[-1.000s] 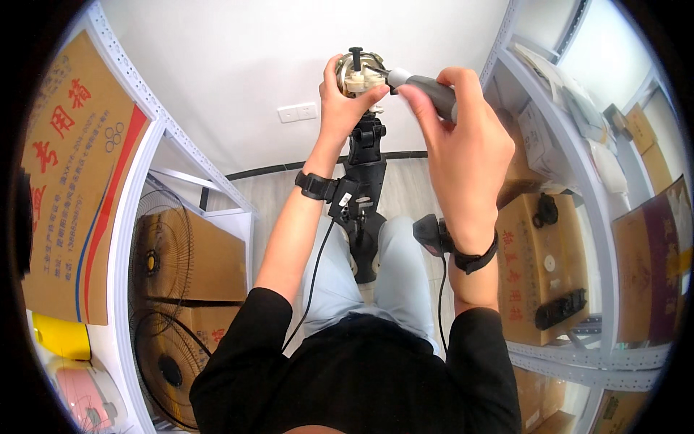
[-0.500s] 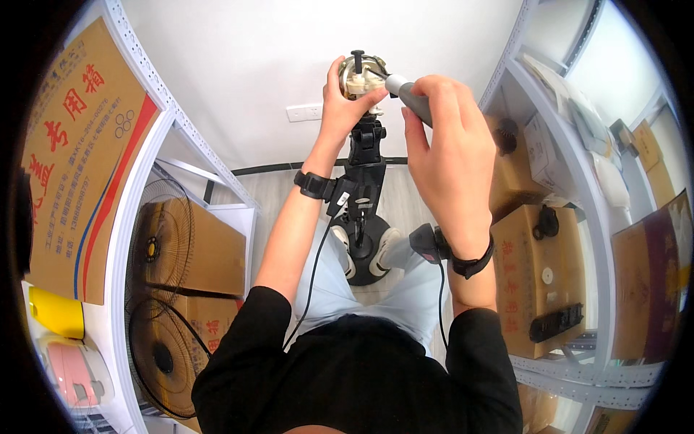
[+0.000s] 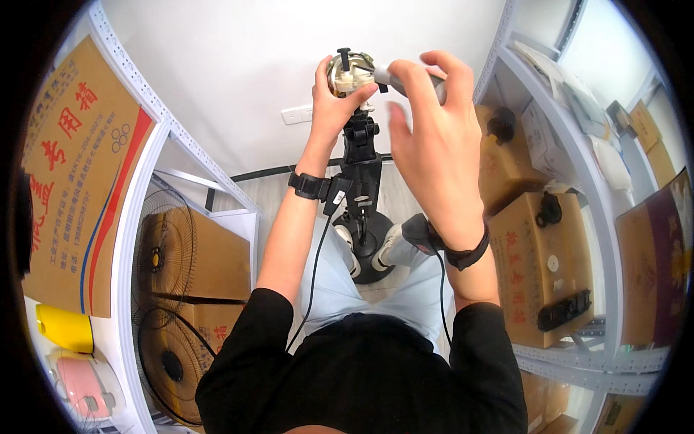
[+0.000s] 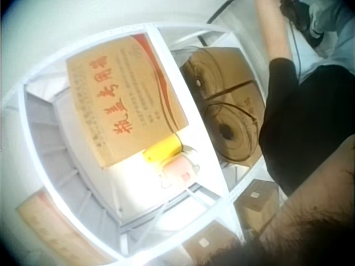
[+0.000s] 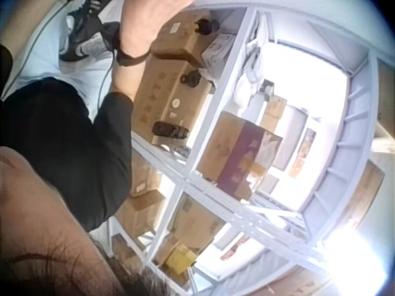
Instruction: The person uses a screwdriver to loosen and remove screws from a mechanical part mounted on a stand. They detach a white plastic component, inspect it, and continue adjusting the assembly with the screwdriver.
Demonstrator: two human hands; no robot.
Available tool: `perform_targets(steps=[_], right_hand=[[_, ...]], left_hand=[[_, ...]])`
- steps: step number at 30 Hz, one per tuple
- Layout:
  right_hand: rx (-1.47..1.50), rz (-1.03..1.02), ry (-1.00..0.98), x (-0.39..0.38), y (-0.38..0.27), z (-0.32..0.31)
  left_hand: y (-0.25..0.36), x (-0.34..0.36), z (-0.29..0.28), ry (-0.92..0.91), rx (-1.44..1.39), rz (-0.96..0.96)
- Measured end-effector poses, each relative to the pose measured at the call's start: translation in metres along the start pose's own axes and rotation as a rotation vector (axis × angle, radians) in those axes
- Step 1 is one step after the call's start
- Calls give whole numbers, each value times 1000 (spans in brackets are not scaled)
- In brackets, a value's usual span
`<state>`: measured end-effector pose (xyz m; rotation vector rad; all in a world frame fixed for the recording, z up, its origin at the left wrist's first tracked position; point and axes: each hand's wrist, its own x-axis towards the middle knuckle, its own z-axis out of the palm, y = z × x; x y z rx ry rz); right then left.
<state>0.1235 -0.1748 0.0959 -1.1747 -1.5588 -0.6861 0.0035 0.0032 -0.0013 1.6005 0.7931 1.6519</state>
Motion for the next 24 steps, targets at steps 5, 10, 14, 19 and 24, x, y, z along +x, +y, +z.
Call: perform_targets(steps=[5,10,14,19,24], right_hand=[[-27,151,-98,1,-2,-3],[-11,-208,41,4,9,2],[-64,207,-96,0,-11,-6],[-31,-103,-19,6,5,-2],[-20,121,-130,0,-6,-9]], left_hand=[[1,1,5,-29,-85,26],[0,2,1,-21,-55,24],[-6,2,5,11,-24,30],[-3,3,2,-13,-46,10],[3,2,4,-31,-67,0]])
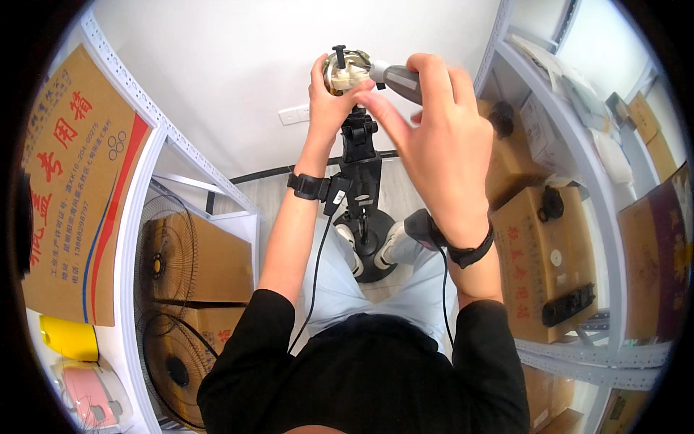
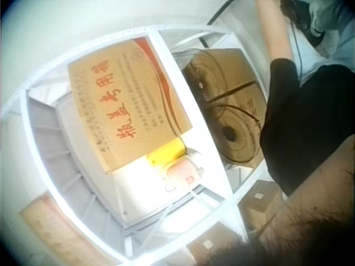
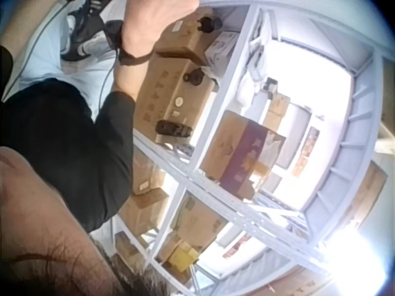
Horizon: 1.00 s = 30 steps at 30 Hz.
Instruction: The person uses a screwdriver to loosen and remove screws from a mechanical part mounted on a stand. They detach a white plastic component, inspect it, and continue adjusting the assembly with the screwdriver.
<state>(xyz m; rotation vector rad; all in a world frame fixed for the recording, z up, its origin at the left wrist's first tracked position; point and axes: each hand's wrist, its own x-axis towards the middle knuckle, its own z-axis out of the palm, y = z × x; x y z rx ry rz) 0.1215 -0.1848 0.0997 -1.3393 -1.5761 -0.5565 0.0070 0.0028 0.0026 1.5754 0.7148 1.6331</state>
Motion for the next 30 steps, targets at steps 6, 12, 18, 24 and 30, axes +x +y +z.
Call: perform_targets(steps=[6,12,18,24,30], right_hand=[[8,-244,148,6,16,5],[65,82,22,1,-4,2],[-55,-395,109,5,13,5],[28,-154,54,3,3,3],[-43,-245,97,7,12,7]], left_hand=[[-7,1,-1,24,17,27],[1,0,1,-1,-10,7],[-6,4,-3,19,76,5],[0,1,-2,-19,-49,-6],[1,2,-1,-14,-7,14]])
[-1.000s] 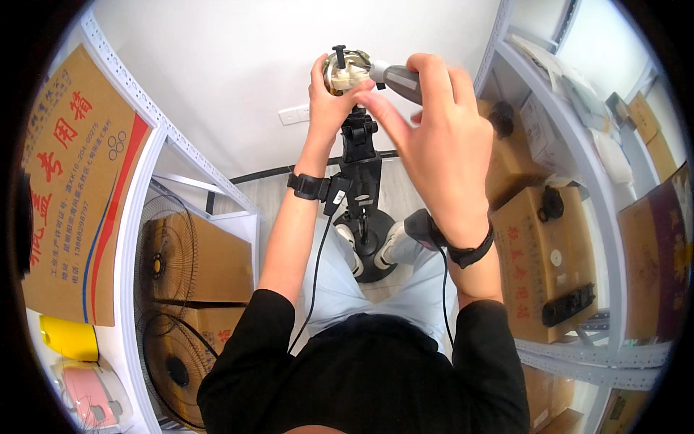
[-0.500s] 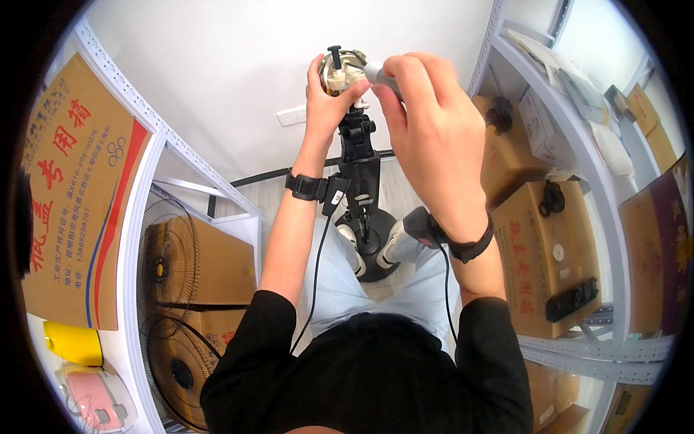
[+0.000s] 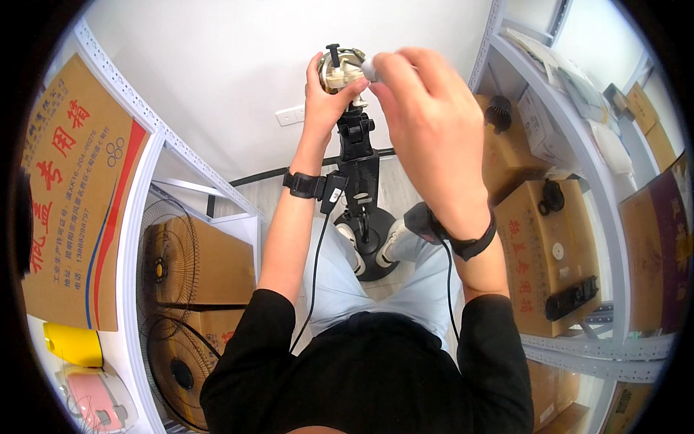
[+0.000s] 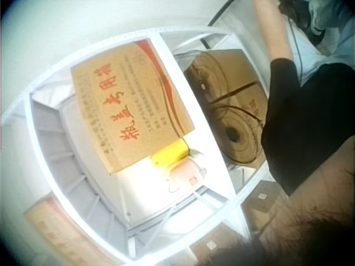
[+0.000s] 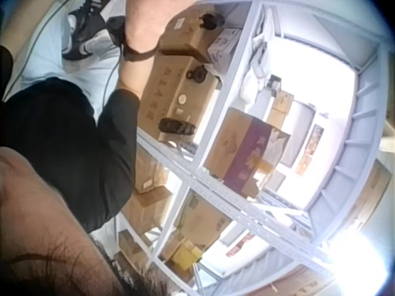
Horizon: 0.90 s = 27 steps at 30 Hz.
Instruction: The person uses a screwdriver to loosen and remove screws from a mechanical part mounted on a stand. They detach a white plastic component, inspect it, and continue adjusting the assembly with the screwdriver.
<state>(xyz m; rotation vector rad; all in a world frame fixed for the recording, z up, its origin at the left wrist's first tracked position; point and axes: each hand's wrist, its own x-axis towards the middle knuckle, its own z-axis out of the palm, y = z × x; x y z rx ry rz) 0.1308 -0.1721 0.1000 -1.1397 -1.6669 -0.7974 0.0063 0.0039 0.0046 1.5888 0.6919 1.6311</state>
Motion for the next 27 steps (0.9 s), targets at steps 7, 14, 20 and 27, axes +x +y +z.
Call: perform_targets(steps=[7,14,20,27], right_hand=[[28,181,-61,0,-14,-5],[-92,-229,31,2,6,4],[-48,198,-66,-4,-11,0],[58,37,85,3,-11,5]], left_hand=[[-2,1,-1,0,-3,-9],[-1,1,0,7,29,-11],[-2,0,-1,7,-11,-8],[-4,1,-2,21,20,-12]])
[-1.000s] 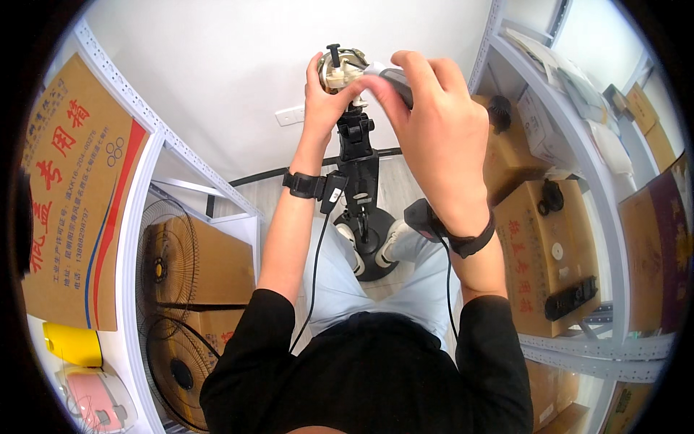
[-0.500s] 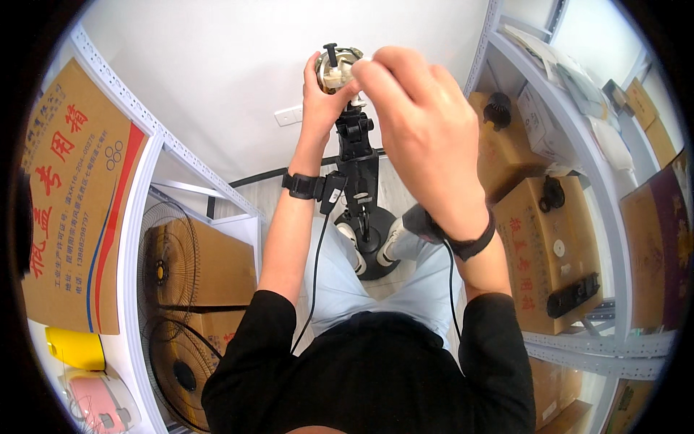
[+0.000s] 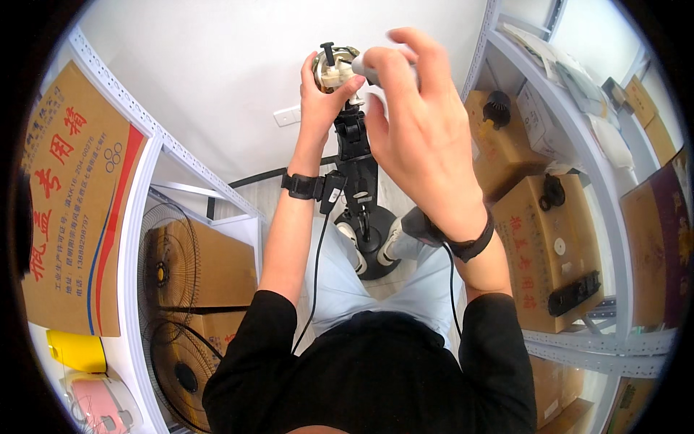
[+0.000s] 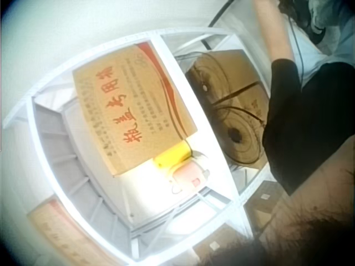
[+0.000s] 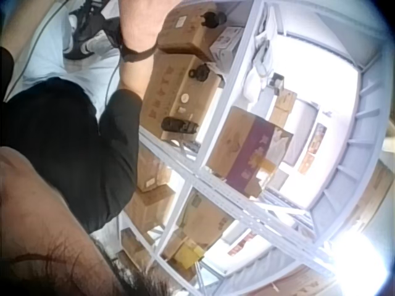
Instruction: The person uses a screwdriver to loosen and remove screws from a mechanical part mounted on a stand. They detach a white plastic component, inspect it, and continue adjusting the assembly with the screwdriver.
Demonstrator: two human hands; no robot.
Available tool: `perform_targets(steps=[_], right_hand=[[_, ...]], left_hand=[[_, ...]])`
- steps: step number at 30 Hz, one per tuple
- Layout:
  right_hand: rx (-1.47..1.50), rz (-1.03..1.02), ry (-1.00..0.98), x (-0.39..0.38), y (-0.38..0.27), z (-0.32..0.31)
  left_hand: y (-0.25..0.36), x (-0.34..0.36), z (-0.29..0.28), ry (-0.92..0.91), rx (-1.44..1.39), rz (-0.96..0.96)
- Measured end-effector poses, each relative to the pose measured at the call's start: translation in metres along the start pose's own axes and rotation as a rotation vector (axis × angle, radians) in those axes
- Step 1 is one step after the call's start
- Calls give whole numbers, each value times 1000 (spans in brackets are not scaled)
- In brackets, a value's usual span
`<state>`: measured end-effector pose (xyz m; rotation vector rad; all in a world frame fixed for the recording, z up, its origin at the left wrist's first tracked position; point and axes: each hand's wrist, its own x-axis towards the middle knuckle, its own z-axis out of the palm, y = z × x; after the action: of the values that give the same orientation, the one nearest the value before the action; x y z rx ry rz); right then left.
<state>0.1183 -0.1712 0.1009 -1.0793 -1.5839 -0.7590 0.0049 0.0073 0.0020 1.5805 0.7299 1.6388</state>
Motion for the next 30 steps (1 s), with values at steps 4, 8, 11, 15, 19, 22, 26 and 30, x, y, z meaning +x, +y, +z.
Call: perform_targets(steps=[4,8,11,15,19,22,26,30], right_hand=[[-77,191,-81,-4,8,0],[24,-110,47,0,18,3],[11,-5,18,0,9,3],[-11,212,-150,-6,0,-6],[-47,-139,-1,-1,21,0],[-28,-10,-1,-3,10,0],[-105,208,-174,-6,13,-7],[-14,-86,63,0,22,1]], left_hand=[[3,-1,0,-22,-28,-3],[8,-3,4,-31,-40,-15],[-6,1,1,9,21,19],[-5,1,0,-4,-3,-21],[2,-2,1,-43,-44,-17],[-6,1,-1,-11,13,-9],[-4,-1,0,-15,8,-56],[2,-2,1,-34,-36,-37]])
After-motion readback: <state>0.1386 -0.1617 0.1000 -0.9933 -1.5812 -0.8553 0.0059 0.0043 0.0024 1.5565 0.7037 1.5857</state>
